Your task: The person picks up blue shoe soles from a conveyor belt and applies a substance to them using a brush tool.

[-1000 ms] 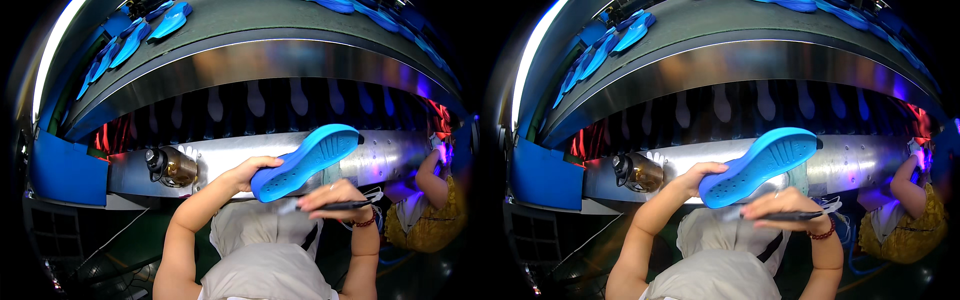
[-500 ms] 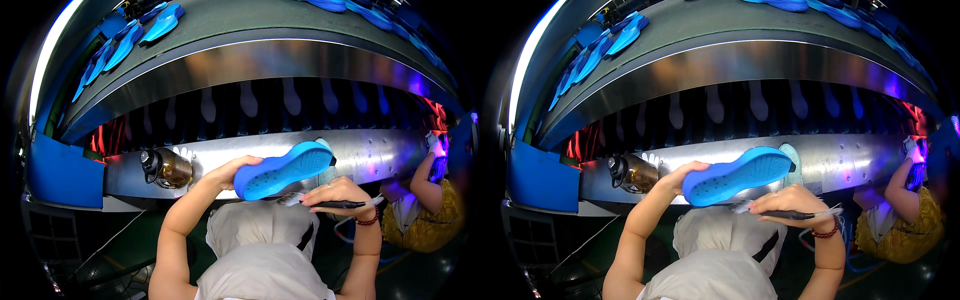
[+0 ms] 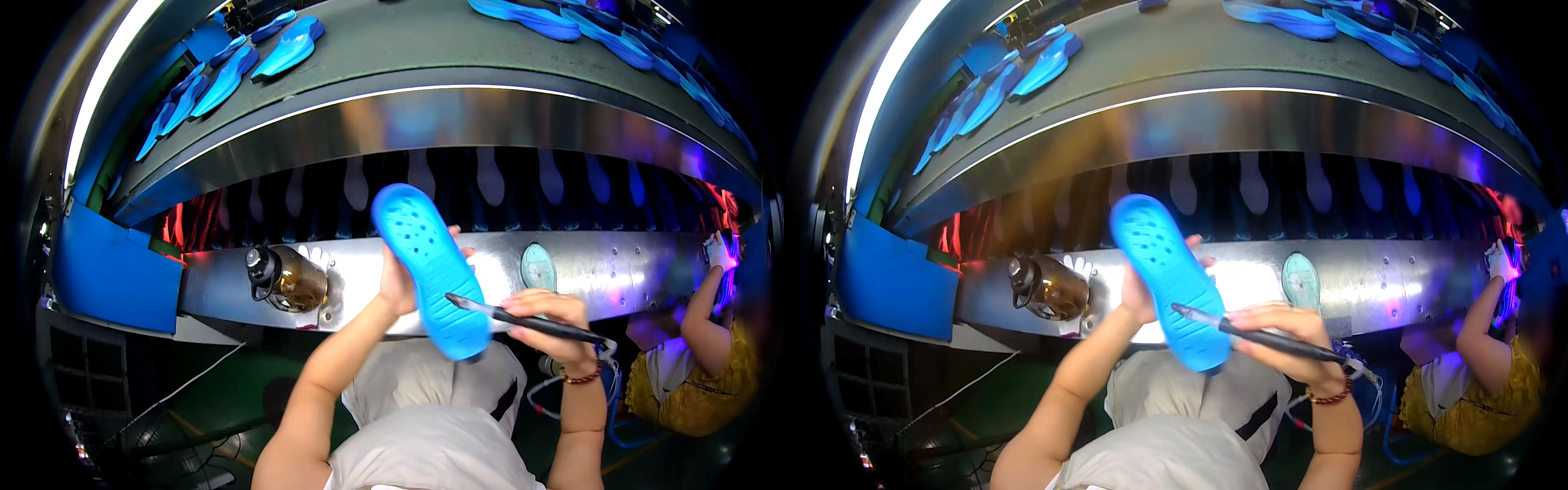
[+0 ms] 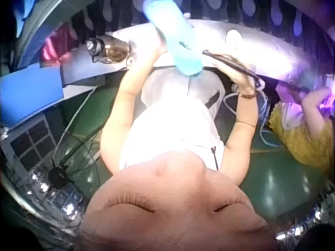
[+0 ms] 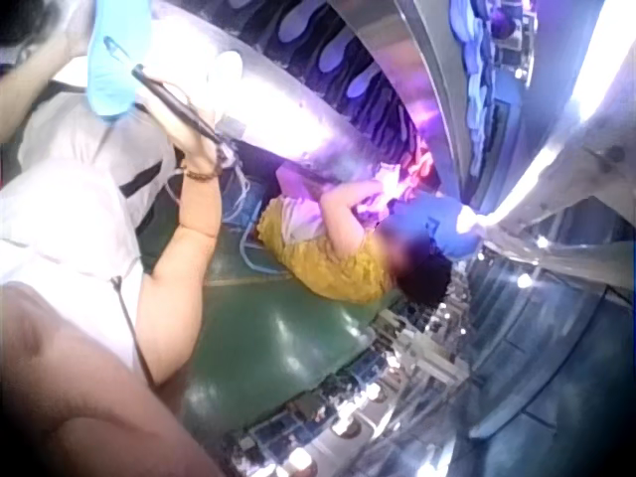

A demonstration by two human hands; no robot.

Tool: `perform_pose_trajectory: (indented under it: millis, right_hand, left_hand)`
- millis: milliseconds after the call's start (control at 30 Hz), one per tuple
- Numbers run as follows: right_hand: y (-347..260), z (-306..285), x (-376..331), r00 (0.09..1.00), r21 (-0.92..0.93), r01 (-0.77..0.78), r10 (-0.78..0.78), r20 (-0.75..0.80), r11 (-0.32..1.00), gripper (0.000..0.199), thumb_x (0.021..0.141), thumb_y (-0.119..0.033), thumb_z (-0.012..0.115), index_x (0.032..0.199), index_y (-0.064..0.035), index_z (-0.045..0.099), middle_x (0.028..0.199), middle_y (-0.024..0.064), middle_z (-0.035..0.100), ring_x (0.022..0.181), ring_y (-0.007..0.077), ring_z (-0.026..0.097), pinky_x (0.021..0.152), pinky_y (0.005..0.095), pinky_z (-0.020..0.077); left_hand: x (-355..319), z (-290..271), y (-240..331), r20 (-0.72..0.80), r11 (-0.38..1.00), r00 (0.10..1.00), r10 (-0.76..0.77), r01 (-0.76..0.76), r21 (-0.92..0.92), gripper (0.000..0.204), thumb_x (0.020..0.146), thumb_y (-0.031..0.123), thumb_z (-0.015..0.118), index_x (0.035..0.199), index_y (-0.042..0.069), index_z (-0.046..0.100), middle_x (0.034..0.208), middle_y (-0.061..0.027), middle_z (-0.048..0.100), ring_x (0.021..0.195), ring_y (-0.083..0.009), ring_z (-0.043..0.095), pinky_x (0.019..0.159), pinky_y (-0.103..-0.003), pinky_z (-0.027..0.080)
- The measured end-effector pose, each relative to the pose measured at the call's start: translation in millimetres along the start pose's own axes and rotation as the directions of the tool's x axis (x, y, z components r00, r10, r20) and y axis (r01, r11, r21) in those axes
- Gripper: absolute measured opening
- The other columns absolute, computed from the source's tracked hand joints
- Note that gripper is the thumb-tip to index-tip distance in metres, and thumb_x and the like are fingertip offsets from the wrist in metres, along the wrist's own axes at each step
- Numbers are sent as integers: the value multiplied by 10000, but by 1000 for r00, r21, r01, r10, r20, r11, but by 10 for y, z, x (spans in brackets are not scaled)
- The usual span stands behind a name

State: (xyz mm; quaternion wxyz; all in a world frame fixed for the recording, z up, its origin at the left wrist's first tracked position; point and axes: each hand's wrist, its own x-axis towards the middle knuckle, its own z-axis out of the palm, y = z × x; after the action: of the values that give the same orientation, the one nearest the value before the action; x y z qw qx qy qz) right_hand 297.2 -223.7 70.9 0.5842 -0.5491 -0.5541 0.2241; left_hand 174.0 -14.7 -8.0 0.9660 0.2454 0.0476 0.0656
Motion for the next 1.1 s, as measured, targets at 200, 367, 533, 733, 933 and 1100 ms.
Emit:
perform_pose_trajectory:
  millis: [200,367,533,733,933,1100]
  right_hand:
    - [540,219,46,926,239,-294,338,-169,925,157,713,9,626,869,20,631,859,131,647,797,202,625,722,273,485]
    - [149,506,6,964,-471,265,-213,162,841,116,619,-60,647,705,-61,570,701,56,605,695,213,602,649,329,464]
    - [94,280,86,974,-40,143,-133,183,989,99,649,-24,649,736,-21,602,773,102,642,708,240,630,626,304,491]
    - [13,443,179,984,-109,133,-119,130,985,113,655,-27,672,754,-18,619,798,103,647,762,232,633,726,305,480]
    - [134,279,162,999,-62,-38,36,-31,997,182,686,1,674,865,5,638,881,131,649,859,240,624,777,316,480]
    - [82,152,-28,965,245,-130,66,255,961,187,649,26,698,830,14,652,871,143,653,869,261,617,807,344,473]
  left_hand:
    - [31,122,-368,-163,994,984,-72,58,-88,957,708,794,111,1289,67,334,1155,-211,488,1077,-328,485,921,-468,386]
    - [47,20,-267,-263,996,961,84,-79,27,909,718,787,126,1251,91,362,1050,-164,526,1008,-302,525,887,-481,417]
    - [-21,137,-195,-58,981,988,144,-151,-126,912,725,780,125,1252,73,357,1002,-160,550,952,-291,551,842,-461,451]
    - [7,322,-196,-15,969,985,172,-172,-176,879,729,778,147,1295,127,318,975,-159,548,930,-299,545,857,-506,418]
    - [39,384,-21,-63,948,960,274,-280,-152,876,720,784,187,1291,132,317,998,-163,529,929,-299,531,853,-529,411]
    - [-15,354,117,-90,951,948,304,-308,-30,861,731,773,210,1259,107,352,1000,-150,546,937,-298,541,852,-524,417]
